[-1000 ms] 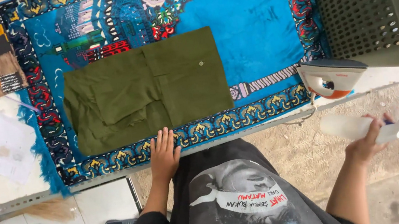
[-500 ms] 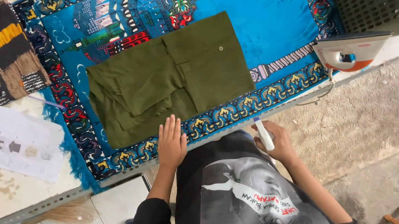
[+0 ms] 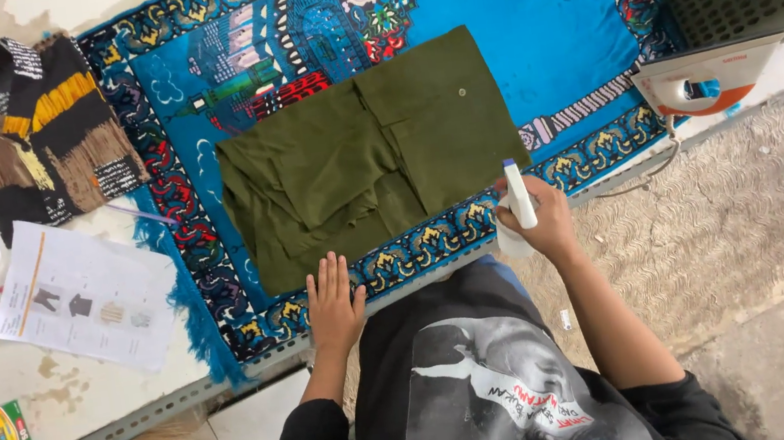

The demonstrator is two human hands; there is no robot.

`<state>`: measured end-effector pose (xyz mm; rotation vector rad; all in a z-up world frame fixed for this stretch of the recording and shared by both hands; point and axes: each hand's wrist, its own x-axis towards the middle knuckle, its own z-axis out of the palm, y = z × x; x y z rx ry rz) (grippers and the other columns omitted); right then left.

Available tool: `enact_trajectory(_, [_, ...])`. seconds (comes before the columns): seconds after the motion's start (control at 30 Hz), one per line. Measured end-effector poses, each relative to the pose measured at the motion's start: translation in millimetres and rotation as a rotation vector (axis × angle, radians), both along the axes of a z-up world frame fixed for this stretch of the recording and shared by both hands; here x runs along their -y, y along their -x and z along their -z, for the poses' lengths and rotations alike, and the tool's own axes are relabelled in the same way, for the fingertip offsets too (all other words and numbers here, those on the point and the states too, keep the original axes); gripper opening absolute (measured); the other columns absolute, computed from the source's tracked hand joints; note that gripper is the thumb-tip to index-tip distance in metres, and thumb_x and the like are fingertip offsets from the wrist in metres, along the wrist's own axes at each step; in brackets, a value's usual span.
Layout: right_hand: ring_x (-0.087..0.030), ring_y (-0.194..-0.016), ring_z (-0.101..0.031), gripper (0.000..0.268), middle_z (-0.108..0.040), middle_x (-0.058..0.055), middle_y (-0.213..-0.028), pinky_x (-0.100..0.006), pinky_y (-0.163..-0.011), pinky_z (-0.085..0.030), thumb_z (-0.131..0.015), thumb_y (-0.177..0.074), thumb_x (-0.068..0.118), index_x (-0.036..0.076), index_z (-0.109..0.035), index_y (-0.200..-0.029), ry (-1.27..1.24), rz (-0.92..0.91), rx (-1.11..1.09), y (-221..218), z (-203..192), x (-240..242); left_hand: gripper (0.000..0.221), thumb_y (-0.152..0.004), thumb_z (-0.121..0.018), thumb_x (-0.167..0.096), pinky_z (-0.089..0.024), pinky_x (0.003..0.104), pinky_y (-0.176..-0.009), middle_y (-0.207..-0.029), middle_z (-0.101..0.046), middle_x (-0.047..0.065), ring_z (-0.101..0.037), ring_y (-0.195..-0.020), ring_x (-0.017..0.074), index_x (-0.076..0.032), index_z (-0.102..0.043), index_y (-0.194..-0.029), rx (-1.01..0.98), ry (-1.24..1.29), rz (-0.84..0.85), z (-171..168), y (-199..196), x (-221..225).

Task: A person irons a green garment on a patterned mat using a steam iron and a spray bottle, then folds it into a neat square.

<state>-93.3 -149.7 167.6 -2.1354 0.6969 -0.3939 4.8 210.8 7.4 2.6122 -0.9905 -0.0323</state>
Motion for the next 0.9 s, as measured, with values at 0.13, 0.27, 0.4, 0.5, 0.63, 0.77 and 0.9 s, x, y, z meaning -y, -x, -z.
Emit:
enact_trajectory(0.13, [-0.043,-0.079,-0.069,0.034,-0.072,-0.017,-0.08,-0.048,-0.072,-0.053,-0.088,-0.068,0.021,0.01,-0.074,-0.097,0.034,-0.004,-0.015,6,5,-2,0.063,-0.106,-0.04,-0.044,-0.009,0.047,-0.127,-0.168,-0.027,0.011,-0.024,-0.155,0.0249,-0.011,-0.034,-0.16,-0.009,0.001,0.024,0,0,-6])
enact_trajectory(0.27, [-0.039,-0.081,-0.071,0.03,-0.074,-0.014,-0.081,-0.046,-0.076,-0.054,-0.086,-0.069,0.021,0.013,-0.077,-0.096,-0.049,-0.019,-0.11,37,-7,-15,0.064,-0.105,-0.041,-0.045,-0.011,0.047,-0.127,-0.167,-0.03,0.011,-0.027,-0.154,0.0254,-0.011,-0.036,-0.159,-0.006,0.017,0.01,4,-1,-6])
enact_trajectory(0.4, [-0.037,-0.081,-0.074,0.028,-0.078,-0.012,-0.082,-0.044,-0.079,-0.056,-0.089,-0.066,0.023,0.016,-0.081,-0.092,-0.121,-0.004,-0.276,95,11,-27,0.064,-0.104,-0.043,-0.044,-0.012,0.047,-0.126,-0.166,-0.032,0.011,-0.029,-0.153,0.0251,-0.011,-0.038,-0.159,0.013,0.062,-0.003,2,-2,-4])
enact_trajectory(0.5, [-0.041,-0.09,-0.075,0.036,-0.079,-0.016,-0.088,-0.049,-0.082,-0.056,-0.091,-0.064,0.021,0.01,-0.079,-0.095,-0.211,0.051,-0.277,113,-9,-49,0.064,-0.104,-0.044,-0.045,-0.012,0.047,-0.126,-0.166,-0.034,0.011,-0.031,-0.152,0.0245,-0.011,-0.039,-0.158,0.053,0.057,-0.003,9,-1,-5])
enact_trajectory(0.63, [-0.033,-0.093,-0.075,0.035,-0.081,-0.008,-0.09,-0.043,-0.085,-0.056,-0.092,-0.064,0.024,0.017,-0.081,-0.097,-0.181,0.145,-0.329,152,22,-47,0.065,-0.104,-0.042,-0.047,-0.012,0.047,-0.126,-0.166,-0.034,0.011,-0.03,-0.153,0.0242,-0.012,-0.039,-0.158,0.079,0.057,0.005,18,0,-6])
enact_trajectory(0.77, [-0.032,-0.097,-0.074,0.036,-0.08,-0.01,-0.094,-0.044,-0.09,-0.054,-0.089,-0.07,0.021,0.016,-0.08,-0.104,-0.178,0.249,-0.217,139,4,-47,0.066,-0.101,-0.043,-0.046,-0.013,0.047,-0.126,-0.165,-0.036,0.01,-0.033,-0.152,0.0241,-0.012,-0.041,-0.158,0.14,0.073,0.0,22,0,-7])
enact_trajectory(0.9, [-0.032,-0.1,-0.074,0.036,-0.08,-0.005,-0.096,-0.044,-0.092,-0.054,-0.09,-0.067,0.023,0.02,-0.08,-0.102,-0.112,0.18,-0.193,123,4,-37,0.066,-0.1,-0.043,-0.046,-0.014,0.047,-0.126,-0.165,-0.036,0.009,-0.033,-0.152,0.0233,-0.012,-0.043,-0.157,0.186,0.076,-0.004,25,-3,-5])
